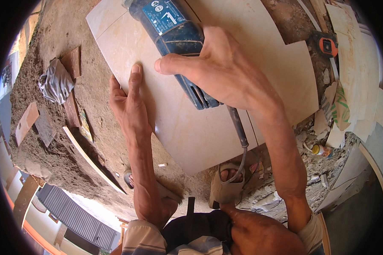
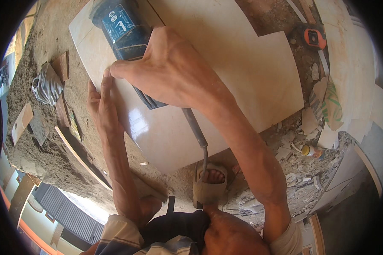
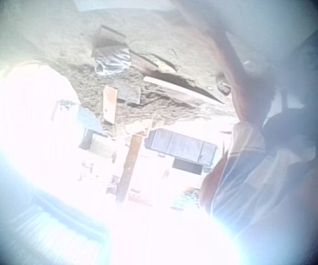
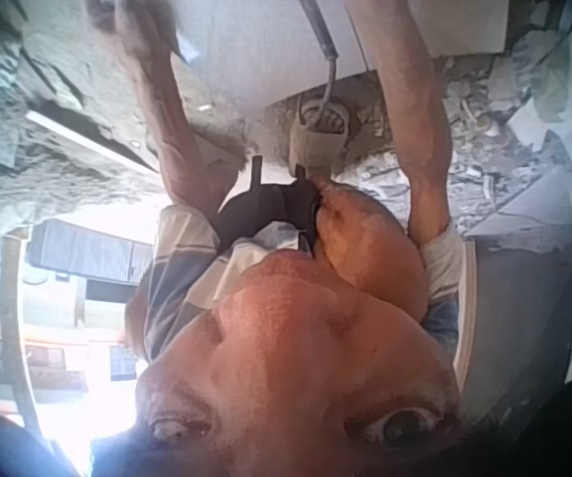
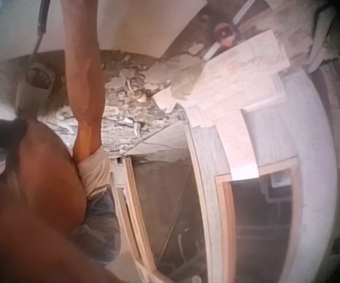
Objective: The person cuts a ceramic tile using an angle grinder, following a marked line and then separating the cut pieces.
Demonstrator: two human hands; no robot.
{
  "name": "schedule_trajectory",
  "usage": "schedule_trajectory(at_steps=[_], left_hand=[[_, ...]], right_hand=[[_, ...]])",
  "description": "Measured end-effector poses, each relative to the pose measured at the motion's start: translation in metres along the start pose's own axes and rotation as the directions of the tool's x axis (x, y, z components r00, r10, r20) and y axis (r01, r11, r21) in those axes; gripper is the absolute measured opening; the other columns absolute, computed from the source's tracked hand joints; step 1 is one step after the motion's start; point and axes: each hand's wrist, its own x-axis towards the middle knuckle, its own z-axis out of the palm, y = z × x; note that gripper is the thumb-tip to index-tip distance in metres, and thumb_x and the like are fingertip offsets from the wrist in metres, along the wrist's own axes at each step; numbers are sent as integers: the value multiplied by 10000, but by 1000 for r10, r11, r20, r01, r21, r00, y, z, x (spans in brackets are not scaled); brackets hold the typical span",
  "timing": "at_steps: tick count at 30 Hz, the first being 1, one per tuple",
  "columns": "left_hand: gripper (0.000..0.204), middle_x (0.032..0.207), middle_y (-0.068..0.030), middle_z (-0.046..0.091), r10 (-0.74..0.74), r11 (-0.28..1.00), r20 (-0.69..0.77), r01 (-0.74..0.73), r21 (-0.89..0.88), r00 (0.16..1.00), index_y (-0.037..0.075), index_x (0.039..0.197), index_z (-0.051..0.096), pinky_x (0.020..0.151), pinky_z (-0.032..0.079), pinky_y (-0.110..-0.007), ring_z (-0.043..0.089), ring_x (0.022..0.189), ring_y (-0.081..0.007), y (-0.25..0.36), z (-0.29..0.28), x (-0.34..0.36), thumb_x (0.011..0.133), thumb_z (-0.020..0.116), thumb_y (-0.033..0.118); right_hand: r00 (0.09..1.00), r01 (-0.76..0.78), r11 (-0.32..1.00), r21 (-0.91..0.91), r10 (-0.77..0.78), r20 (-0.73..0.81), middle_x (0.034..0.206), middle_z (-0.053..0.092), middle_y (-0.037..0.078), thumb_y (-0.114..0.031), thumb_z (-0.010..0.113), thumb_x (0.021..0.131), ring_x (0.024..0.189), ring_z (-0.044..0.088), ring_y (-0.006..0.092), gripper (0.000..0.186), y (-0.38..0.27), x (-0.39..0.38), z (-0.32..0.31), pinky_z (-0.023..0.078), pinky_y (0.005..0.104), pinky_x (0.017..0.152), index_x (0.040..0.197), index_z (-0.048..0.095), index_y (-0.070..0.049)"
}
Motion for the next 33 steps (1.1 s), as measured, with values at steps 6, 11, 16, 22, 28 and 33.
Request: schedule_trajectory(at_steps=[6, 11, 16, 22, 28, 33], left_hand=[[565, 1280, -201, 785, -5, 999, 37, 7, -37, 999, -55, 1468, 598, 921, 665, -342, 796, 1078, -217, -2, -4, 1, 1065, 838, 261], [575, 1280, -201, 785, -12, 1000, -3, 12, -7, 1000, -62, 1466, 596, 929, 665, -346, 795, 1089, -217, -1, 0, 1, 1060, 844, 263], [589, 1286, -197, 783, -4, 1000, 32, 4, -13, 999, -62, 1465, 596, 932, 663, -347, 793, 1091, -217, -1, -2, 2, 1057, 851, 278], [578, 1275, -199, 783, 31, 999, 23, -30, -41, 999, -61, 1453, 598, 914, 667, -341, 794, 1077, -219, -4, -1, 3, 1057, 850, 275], [578, 1265, -198, 784, 23, 997, 67, -18, -70, 998, -55, 1449, 599, 882, 673, -337, 800, 1048, -220, -4, -4, 4, 1054, 854, 282], [581, 1272, -195, 783, 22, 998, 65, -19, -54, 998, -50, 1459, 597, 903, 667, -344, 792, 1074, -214, -5, -5, 4, 1055, 853, 281]], right_hand=[[999, -37, 999, -20, 37, 1, 579, 633, 148, -427, 811, 848, 518, 627, 255, 474, -6, -5, -2, 538, 449, 575, 649, 642, -32], [1000, -23, 1000, 4, 23, 3, 581, 628, 158, -395, 790, 844, 517, 626, 256, 441, 1, -10, 0, 535, 446, 570, 654, 641, -27], [999, -34, 999, 9, 34, 3, 581, 623, 156, -385, 780, 849, 511, 611, 247, 433, 0, -15, 0, 526, 446, 564, 651, 629, -31], [999, -37, 999, 16, 37, 14, 571, 605, 135, -391, 770, 858, 492, 578, 240, 439, 1, -16, 0, 507, 451, 548, 644, 613, -41], [999, -47, 999, -7, 47, 14, 558, 588, 133, -394, 766, 856, 485, 565, 242, 460, 0, -15, 0, 504, 451, 543, 623, 591, -39], [1000, -25, 1000, 16, 25, 15, 555, 583, 141, -391, 765, 854, 485, 562, 246, 463, 3, -15, 2, 502, 452, 542, 619, 589, -33]])
